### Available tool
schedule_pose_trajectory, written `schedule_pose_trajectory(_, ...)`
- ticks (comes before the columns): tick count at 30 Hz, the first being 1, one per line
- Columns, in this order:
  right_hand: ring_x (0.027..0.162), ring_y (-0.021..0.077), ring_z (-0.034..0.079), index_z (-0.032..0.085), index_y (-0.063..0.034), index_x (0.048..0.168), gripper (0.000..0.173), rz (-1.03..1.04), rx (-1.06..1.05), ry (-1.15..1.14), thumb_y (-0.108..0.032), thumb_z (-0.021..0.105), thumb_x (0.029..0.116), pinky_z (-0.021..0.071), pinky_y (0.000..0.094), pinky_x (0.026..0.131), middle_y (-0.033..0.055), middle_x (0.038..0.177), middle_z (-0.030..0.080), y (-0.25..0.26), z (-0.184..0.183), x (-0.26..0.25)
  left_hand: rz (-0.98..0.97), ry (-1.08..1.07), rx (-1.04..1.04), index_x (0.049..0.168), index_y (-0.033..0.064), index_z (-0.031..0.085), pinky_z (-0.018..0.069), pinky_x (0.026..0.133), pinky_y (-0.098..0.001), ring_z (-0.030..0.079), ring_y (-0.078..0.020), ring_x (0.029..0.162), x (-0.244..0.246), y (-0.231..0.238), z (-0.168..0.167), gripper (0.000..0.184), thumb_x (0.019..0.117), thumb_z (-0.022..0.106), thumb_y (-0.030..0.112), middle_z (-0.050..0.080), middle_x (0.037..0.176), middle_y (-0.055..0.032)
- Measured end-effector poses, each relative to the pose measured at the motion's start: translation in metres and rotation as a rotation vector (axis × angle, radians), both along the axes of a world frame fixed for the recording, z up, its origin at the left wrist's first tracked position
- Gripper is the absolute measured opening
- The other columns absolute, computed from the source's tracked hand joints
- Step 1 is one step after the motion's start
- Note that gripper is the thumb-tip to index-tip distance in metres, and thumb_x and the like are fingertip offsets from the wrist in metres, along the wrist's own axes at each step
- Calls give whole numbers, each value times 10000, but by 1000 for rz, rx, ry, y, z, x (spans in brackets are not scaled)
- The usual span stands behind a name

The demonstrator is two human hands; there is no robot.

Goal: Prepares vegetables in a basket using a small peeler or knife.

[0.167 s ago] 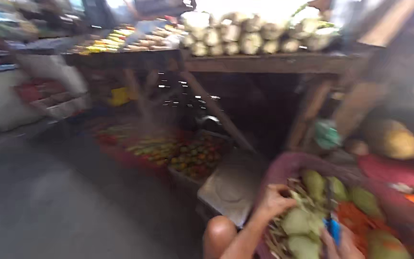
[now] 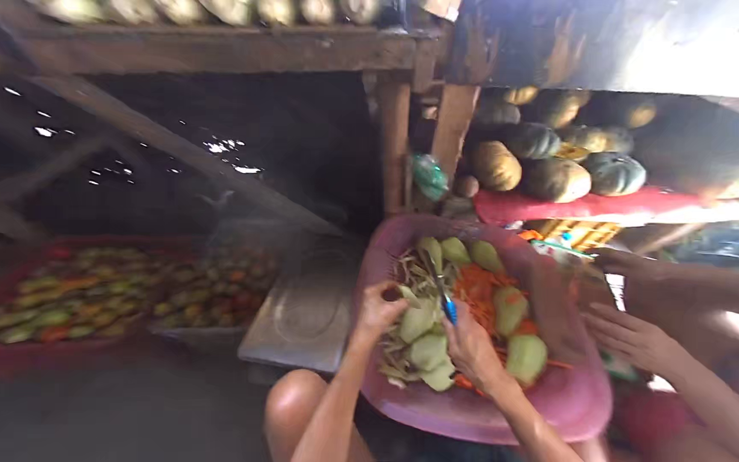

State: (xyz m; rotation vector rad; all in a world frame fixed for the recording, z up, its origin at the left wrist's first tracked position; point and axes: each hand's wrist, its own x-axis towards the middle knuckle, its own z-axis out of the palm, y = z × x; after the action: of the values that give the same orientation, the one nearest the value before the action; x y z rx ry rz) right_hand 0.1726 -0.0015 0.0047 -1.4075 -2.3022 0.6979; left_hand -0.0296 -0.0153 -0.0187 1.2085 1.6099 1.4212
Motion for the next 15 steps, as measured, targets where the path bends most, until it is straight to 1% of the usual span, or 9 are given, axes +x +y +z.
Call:
schedule_pose_trajectory(1,885,424,725,410,82,1464,493,21,-20,8,-206,489,1072,583,576,808,275,1035,700,-1,-3,-1,-2,-64,-15,1041,-45,714,586,834,-337,698,-141,879,-1,-3,1,254,805,760,35,726,961,-110)
schedule_pose_trajectory(2,828,393,724,438,88,1440,484,33,-9,56,-205,504,1060,589,553,771,252,969,705,-3,-9,1,-10,-189,-36,1062,-53,686,601,798,-327,700,-140,841,3,-6,6,251,821,735,-4,713,951,-102)
schedule_pose_trajectory(4,672,290,691,510,99,1359,465,40,6,235,-219,565,1024,591,467,658,185,847,693,-6,-21,8,-50,-469,-54,1091,-54,611,625,752,-340,701,-160,782,9,-15,21,241,857,664,-79,681,931,-86)
schedule_pose_trajectory(5,577,216,654,520,85,1328,469,36,-42,335,-252,587,1008,588,405,577,130,793,673,-6,-25,12,-73,-544,-48,1077,-29,600,625,743,-339,699,-159,769,12,-18,26,234,852,643,-81,678,912,-63)
schedule_pose_trajectory(7,480,113,588,515,54,1312,469,33,-205,533,-255,627,978,563,306,468,56,782,657,-6,-24,17,-123,-590,-33,1093,-19,590,625,755,-349,695,-166,793,18,-25,29,253,848,635,-65,666,932,-58)
schedule_pose_trajectory(8,467,97,575,519,48,1315,476,33,-264,598,-241,647,959,550,290,446,46,790,662,-7,-23,18,-133,-590,-32,1107,-23,591,627,758,-351,698,-168,801,21,-29,29,269,844,637,-54,668,950,-64)
schedule_pose_trajectory(12,489,92,580,551,33,1283,491,126,-379,606,-251,710,916,548,277,452,49,854,680,-7,-29,26,-56,-568,-17,1087,-17,623,619,770,-341,701,-145,810,40,-59,6,264,829,675,-42,697,930,-49)
schedule_pose_trajectory(14,500,100,587,594,36,1221,454,192,-358,541,-266,720,906,549,295,478,49,774,660,-10,-38,30,-4,-585,-7,1097,-14,642,617,781,-338,706,-144,835,56,-75,-13,289,813,691,-33,710,950,-51)
schedule_pose_trajectory(15,531,104,609,617,46,1185,408,229,-287,506,-236,710,906,563,300,513,62,766,666,-14,-44,30,23,-607,13,1099,-18,654,621,798,-349,715,-155,856,64,-82,-22,298,805,693,-37,721,970,-61)
